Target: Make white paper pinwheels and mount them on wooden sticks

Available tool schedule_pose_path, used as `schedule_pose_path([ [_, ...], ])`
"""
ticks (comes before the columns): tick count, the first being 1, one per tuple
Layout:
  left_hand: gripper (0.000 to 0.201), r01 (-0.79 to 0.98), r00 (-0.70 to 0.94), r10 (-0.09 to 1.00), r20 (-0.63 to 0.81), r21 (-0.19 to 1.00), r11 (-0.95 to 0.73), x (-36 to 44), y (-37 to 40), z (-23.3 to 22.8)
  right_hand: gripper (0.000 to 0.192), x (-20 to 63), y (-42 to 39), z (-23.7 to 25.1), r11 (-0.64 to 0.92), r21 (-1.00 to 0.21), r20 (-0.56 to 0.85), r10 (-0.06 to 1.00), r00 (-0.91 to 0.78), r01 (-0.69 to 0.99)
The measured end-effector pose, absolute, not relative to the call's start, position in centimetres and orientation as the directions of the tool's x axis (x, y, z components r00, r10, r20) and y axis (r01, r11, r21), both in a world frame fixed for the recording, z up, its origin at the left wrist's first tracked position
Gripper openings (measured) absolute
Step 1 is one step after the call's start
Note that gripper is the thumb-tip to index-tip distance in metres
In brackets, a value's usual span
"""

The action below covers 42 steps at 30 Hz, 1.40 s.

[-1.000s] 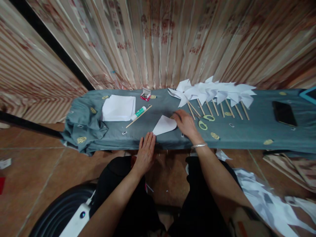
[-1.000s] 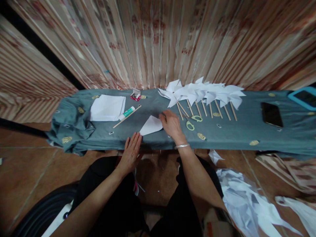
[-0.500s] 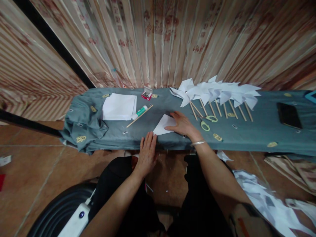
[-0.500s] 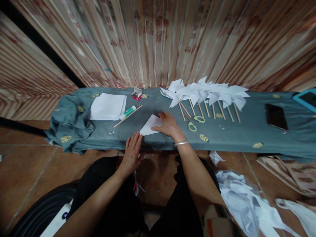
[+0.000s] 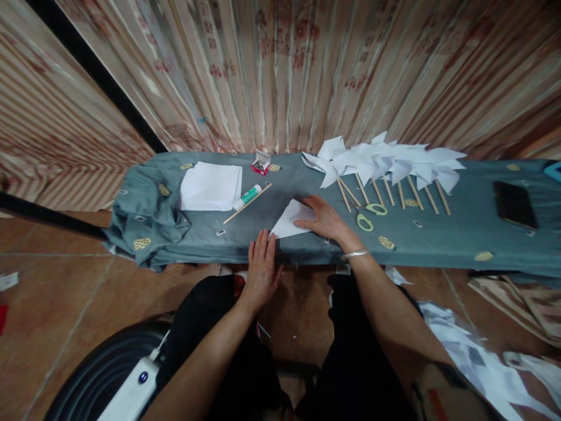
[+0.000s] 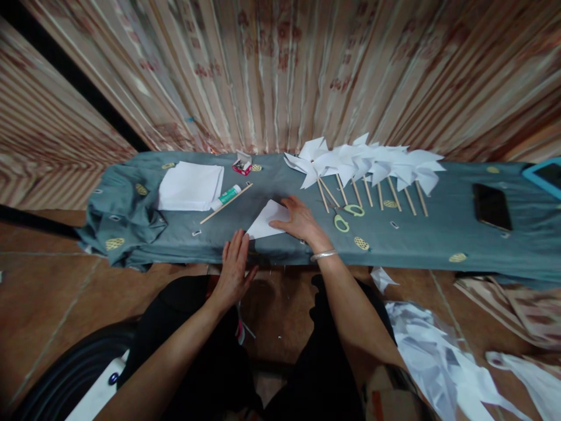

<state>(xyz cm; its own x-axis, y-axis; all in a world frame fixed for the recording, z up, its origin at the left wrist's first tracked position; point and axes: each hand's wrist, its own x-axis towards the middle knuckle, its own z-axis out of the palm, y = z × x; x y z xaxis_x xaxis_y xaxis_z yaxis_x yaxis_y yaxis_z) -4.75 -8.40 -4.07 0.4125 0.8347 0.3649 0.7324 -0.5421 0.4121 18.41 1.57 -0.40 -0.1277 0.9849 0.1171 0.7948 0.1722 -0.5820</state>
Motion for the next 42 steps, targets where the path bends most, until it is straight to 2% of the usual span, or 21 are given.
schedule_pose_path([
  [4, 0.084, 0.730, 0.391, 0.846, 0.362, 0.438, -0.524, -4.6, -8.3, -4.2, 0.052, 18.6, 1.4, 0.2, 0.140, -0.633, 0.082, 0.990, -0.114, 0.762],
  [8, 0.085, 0.722, 0.374, 0.847, 0.378, 0.455, -0.522, -4.4, -8.1, -4.5, 0.020, 18.8, 1.3, 0.8, 0.110, -0.711, 0.078, 0.994, -0.078, 0.695],
  [10, 0.084, 0.711, 0.356, 0.844, 0.402, 0.470, -0.524, -4.4, -8.0, -4.6, 0.013, 18.9, 1.3, 1.1, 0.131, -0.755, 0.103, 0.991, -0.081, 0.643],
  [15, 0.081, 0.654, 0.311, 0.814, 0.490, 0.511, -0.558, -4.5, -6.6, -4.3, 0.020, 19.4, 0.8, 1.7, 0.201, -0.834, 0.194, 0.979, -0.068, 0.514],
  [19, 0.069, 0.637, 0.318, 0.786, 0.530, 0.495, -0.591, -4.2, -5.3, -4.0, 0.015, 20.0, 0.4, 1.7, 0.241, -0.879, 0.259, 0.966, -0.011, 0.411],
  [25, 0.055, 0.615, 0.384, 0.765, 0.518, 0.474, -0.630, -3.9, -4.5, -4.0, 0.008, 21.2, -0.1, 1.1, 0.148, -0.960, 0.163, 0.985, 0.049, 0.237],
  [30, 0.053, 0.583, 0.474, 0.770, 0.427, 0.503, -0.638, -3.8, -4.4, -3.6, 0.013, 22.0, -0.6, 0.7, 0.110, -0.958, 0.129, 0.990, 0.053, 0.263],
  [34, 0.048, 0.543, 0.494, 0.745, 0.447, 0.510, -0.666, -3.0, -4.0, -3.5, 0.010, 22.5, -1.6, 0.5, 0.172, -0.866, 0.191, 0.982, -0.008, 0.470],
  [38, 0.040, 0.545, 0.476, 0.725, 0.497, 0.481, -0.687, -2.3, -3.7, -3.4, 0.031, 23.1, -3.9, 1.3, 0.281, -0.580, 0.289, 0.949, -0.129, 0.765],
  [42, 0.039, 0.569, 0.451, 0.713, 0.536, 0.443, -0.693, -1.8, -3.4, -3.1, 0.042, 23.0, -6.6, 2.5, 0.307, -0.316, 0.269, 0.936, -0.225, 0.898],
])
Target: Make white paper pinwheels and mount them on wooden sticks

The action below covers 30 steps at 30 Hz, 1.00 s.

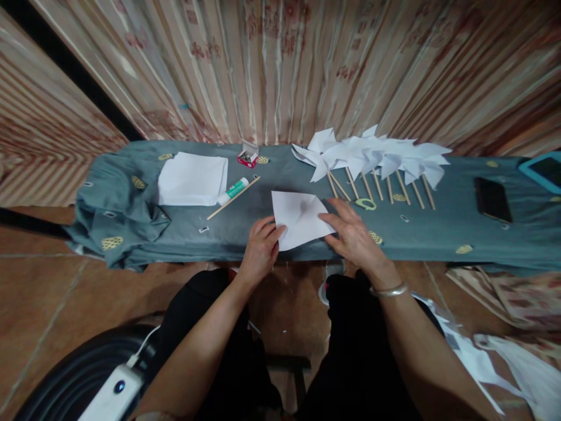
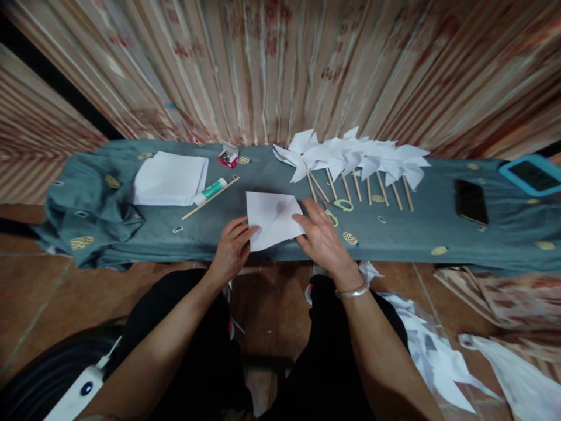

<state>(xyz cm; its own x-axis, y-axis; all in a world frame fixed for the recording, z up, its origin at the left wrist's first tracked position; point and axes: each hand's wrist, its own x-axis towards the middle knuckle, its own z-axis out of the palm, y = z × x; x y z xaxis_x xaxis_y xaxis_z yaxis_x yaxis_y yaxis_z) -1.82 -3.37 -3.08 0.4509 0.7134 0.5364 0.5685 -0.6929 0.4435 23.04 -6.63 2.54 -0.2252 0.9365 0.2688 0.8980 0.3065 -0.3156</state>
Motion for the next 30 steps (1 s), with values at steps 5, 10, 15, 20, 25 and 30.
schedule_pose_path([
  [5, 0.041, 0.593, 0.450, 0.742, 0.497, 0.454, -0.664, -1.4, -3.3, -2.6, 0.048, 20.6, -7.8, 2.9, 0.283, -0.132, 0.281, 0.930, -0.238, 0.950],
  [10, 0.038, 0.659, 0.426, 0.746, 0.511, 0.390, -0.643, -1.2, -3.8, -1.7, 0.036, 17.6, -7.3, 2.0, 0.351, -0.024, 0.307, 0.894, -0.327, 0.936],
  [15, 0.042, 0.744, 0.339, 0.773, 0.536, 0.350, -0.569, -1.3, -4.1, -0.9, 0.031, 17.0, -7.4, 1.2, 0.451, -0.012, 0.308, 0.851, -0.426, 0.893],
  [20, 0.039, 0.722, 0.392, 0.766, 0.509, 0.346, -0.599, -1.8, -4.3, -1.0, 0.032, 16.9, -8.4, 0.7, 0.566, -0.064, 0.323, 0.791, -0.519, 0.822],
  [25, 0.022, 0.743, 0.392, 0.766, 0.510, 0.315, -0.591, -3.4, -4.1, -1.3, 0.033, 18.1, -9.0, 0.5, 0.562, -0.245, 0.316, 0.817, -0.483, 0.790],
  [30, 0.011, 0.724, 0.396, 0.767, 0.506, 0.341, -0.599, -3.9, -4.2, -1.3, 0.026, 19.5, -8.6, 1.0, 0.404, -0.562, 0.254, 0.915, -0.314, 0.722],
])
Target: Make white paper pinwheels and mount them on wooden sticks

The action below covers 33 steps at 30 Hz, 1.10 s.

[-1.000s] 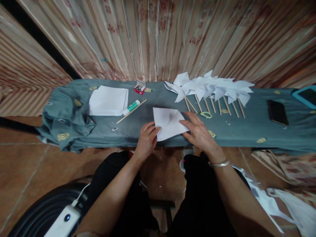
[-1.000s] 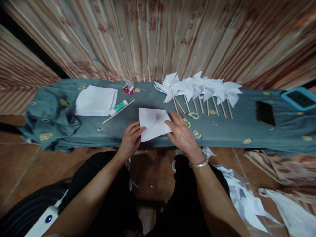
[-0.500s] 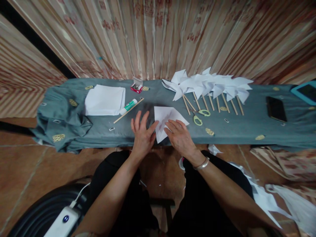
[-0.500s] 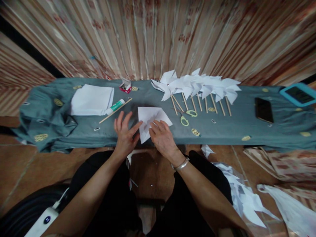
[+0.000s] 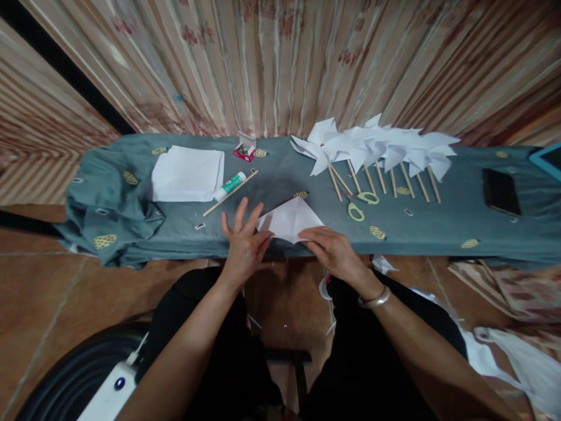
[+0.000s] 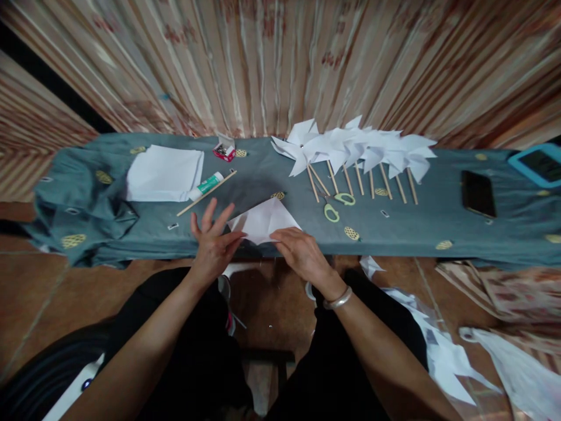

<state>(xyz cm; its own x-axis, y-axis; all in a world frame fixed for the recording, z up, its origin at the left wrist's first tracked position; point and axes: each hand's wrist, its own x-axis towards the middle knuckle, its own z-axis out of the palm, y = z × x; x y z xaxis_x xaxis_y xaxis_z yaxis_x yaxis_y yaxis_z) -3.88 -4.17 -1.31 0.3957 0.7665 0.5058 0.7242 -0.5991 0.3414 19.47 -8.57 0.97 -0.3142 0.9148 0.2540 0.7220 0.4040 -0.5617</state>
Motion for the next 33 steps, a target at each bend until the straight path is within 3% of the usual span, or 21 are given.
schedule_pose_path([
  [3, 0.016, 0.671, 0.435, 0.766, 0.473, 0.397, -0.626, -3.7, -4.3, -1.4, 0.022, 19.7, -8.0, 1.2, 0.244, -0.669, 0.182, 0.969, -0.164, 0.702],
  [9, 0.020, 0.653, 0.421, 0.803, 0.422, 0.473, -0.591, -3.5, -3.5, -1.7, 0.026, 20.2, -7.0, 1.0, 0.058, -0.702, 0.094, 0.996, 0.011, 0.710],
  [13, 0.021, 0.662, 0.409, 0.819, 0.403, 0.486, -0.570, -3.3, -2.8, -1.7, 0.029, 20.9, -6.4, 0.6, 0.014, -0.711, 0.095, 0.992, 0.077, 0.703],
  [17, 0.035, 0.660, 0.363, 0.844, 0.395, 0.530, -0.532, -3.1, -2.4, -1.7, 0.028, 21.1, -5.9, 0.4, -0.045, -0.700, 0.070, 0.989, 0.131, 0.713],
  [23, 0.036, 0.646, 0.372, 0.859, 0.351, 0.567, -0.511, -3.3, -2.7, -1.4, 0.014, 20.8, -6.2, 0.1, 0.028, -0.609, 0.186, 0.976, 0.109, 0.793],
  [28, 0.036, 0.724, 0.381, 0.849, 0.366, 0.454, -0.520, -3.3, -3.2, -0.6, 0.013, 20.9, -6.4, -0.2, 0.023, -0.524, 0.215, 0.971, 0.106, 0.852],
  [33, 0.036, 0.654, 0.566, 0.686, 0.458, 0.256, -0.711, -1.4, -5.0, -0.6, 0.017, 21.0, -6.1, -0.2, 0.033, -0.509, 0.221, 0.971, 0.094, 0.860],
])
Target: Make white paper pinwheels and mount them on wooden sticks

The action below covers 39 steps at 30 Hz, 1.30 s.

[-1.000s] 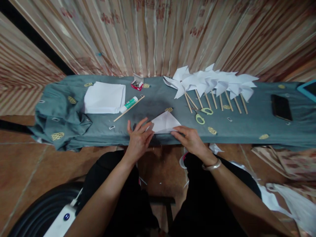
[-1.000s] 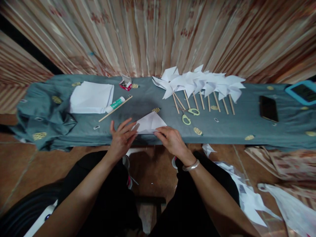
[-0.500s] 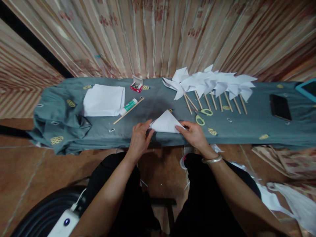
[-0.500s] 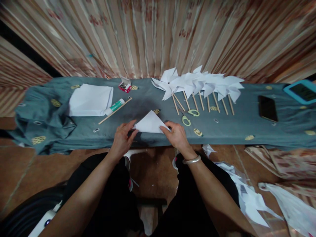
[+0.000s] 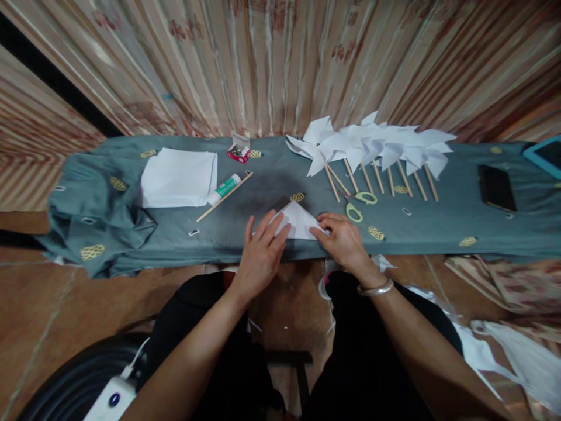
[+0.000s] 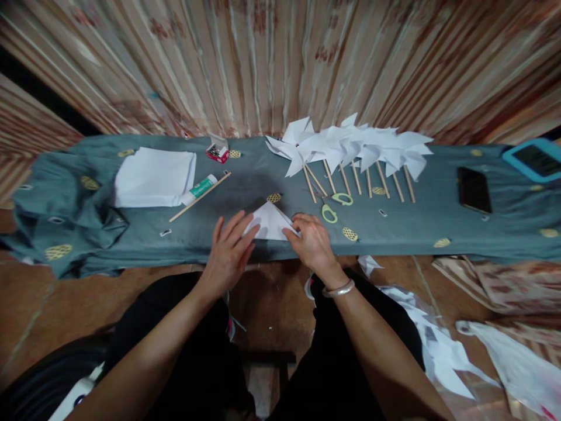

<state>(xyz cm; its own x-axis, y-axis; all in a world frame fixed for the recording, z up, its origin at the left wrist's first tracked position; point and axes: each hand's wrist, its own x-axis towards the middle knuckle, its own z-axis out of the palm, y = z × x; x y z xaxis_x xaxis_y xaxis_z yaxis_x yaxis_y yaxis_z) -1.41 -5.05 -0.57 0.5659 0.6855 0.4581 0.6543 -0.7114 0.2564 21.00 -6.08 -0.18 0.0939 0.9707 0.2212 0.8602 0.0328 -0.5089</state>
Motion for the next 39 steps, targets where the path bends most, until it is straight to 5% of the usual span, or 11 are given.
schedule_pose_path([
  [11, 0.055, 0.672, 0.674, 0.703, 0.226, 0.208, -0.711, 0.2, -6.4, -1.7, 0.018, 21.6, -5.0, -0.2, 0.004, -0.553, 0.173, 0.979, 0.110, 0.833],
  [39, 0.061, 0.704, 0.657, 0.732, 0.183, 0.200, -0.682, 0.5, -6.1, -1.7, 0.019, 21.3, -4.4, 0.7, -0.070, -0.534, 0.099, 0.985, 0.144, 0.842],
])
